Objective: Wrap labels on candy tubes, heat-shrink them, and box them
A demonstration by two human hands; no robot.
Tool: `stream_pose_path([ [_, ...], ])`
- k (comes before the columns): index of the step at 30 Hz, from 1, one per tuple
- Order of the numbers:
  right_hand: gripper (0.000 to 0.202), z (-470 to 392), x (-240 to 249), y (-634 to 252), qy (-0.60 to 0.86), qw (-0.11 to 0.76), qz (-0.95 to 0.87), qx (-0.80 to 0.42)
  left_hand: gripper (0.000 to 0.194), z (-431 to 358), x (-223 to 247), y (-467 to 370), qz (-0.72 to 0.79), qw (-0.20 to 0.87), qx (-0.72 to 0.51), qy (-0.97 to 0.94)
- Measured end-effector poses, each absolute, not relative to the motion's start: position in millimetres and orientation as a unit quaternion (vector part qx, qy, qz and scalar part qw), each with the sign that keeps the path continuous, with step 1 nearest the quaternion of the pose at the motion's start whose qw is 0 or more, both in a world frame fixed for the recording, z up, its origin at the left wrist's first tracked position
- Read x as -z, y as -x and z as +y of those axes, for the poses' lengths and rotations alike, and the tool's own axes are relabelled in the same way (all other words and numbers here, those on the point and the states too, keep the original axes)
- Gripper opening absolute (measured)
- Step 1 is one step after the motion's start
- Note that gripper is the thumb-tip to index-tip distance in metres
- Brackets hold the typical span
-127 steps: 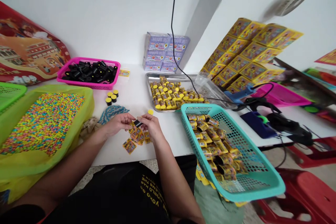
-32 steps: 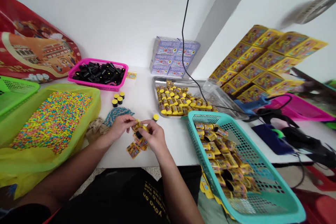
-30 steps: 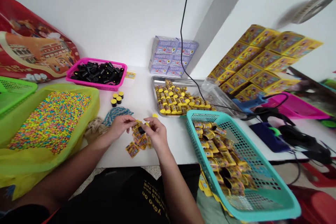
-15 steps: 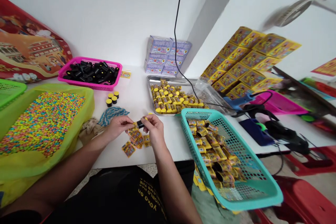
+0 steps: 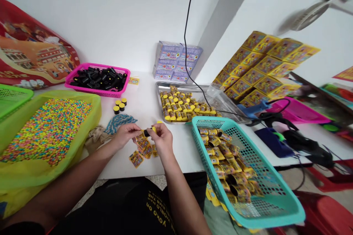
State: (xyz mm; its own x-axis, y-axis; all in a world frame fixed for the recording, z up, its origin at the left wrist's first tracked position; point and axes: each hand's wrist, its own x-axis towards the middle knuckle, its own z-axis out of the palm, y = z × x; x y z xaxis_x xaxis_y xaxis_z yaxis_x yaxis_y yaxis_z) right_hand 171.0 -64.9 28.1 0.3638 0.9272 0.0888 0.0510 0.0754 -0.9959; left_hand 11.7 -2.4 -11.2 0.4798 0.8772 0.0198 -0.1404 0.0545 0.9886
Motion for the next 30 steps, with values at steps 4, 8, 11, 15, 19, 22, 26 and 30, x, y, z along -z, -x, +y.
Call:
stream_pose_path([
  [4, 0.033, -64.6, -26.3, -171.3, 0.581, 0.574, -0.440, -0.373, 0.036, -2.9, 12.3, -12.6, 0.323, 0.648, -0.400, -0.562],
  [8, 0.033, -64.0, -22.9, -172.1, 0.588, 0.571, -0.451, -0.354, 0.035, -4.7, 9.3, -13.1, 0.320, 0.658, -0.414, -0.542],
  [11, 0.034, -63.9, -20.9, -172.3, 0.597, 0.565, -0.458, -0.338, 0.034, -5.6, 5.5, -13.0, 0.317, 0.671, -0.426, -0.517],
  [15, 0.036, -63.4, -20.5, -171.2, 0.592, 0.559, -0.452, -0.364, 0.034, -6.2, 4.3, -13.7, 0.313, 0.681, -0.432, -0.502],
  [19, 0.041, -61.6, -20.1, -170.0, 0.572, 0.568, -0.435, -0.402, 0.035, -6.6, 5.9, -13.9, 0.330, 0.670, -0.428, -0.508],
  [22, 0.044, -60.8, -16.6, -169.6, 0.563, 0.574, -0.429, -0.411, 0.035, -6.3, 5.0, -12.2, 0.344, 0.673, -0.400, -0.518],
  [26, 0.044, -60.3, -8.3, -171.6, 0.544, 0.576, -0.476, -0.382, 0.038, -6.5, 2.8, -10.5, 0.319, 0.734, -0.340, -0.494],
  [30, 0.038, -58.8, -4.7, -179.5, 0.524, 0.548, -0.558, -0.338, 0.038, -9.2, 4.2, -12.3, 0.290, 0.769, -0.350, -0.450],
])
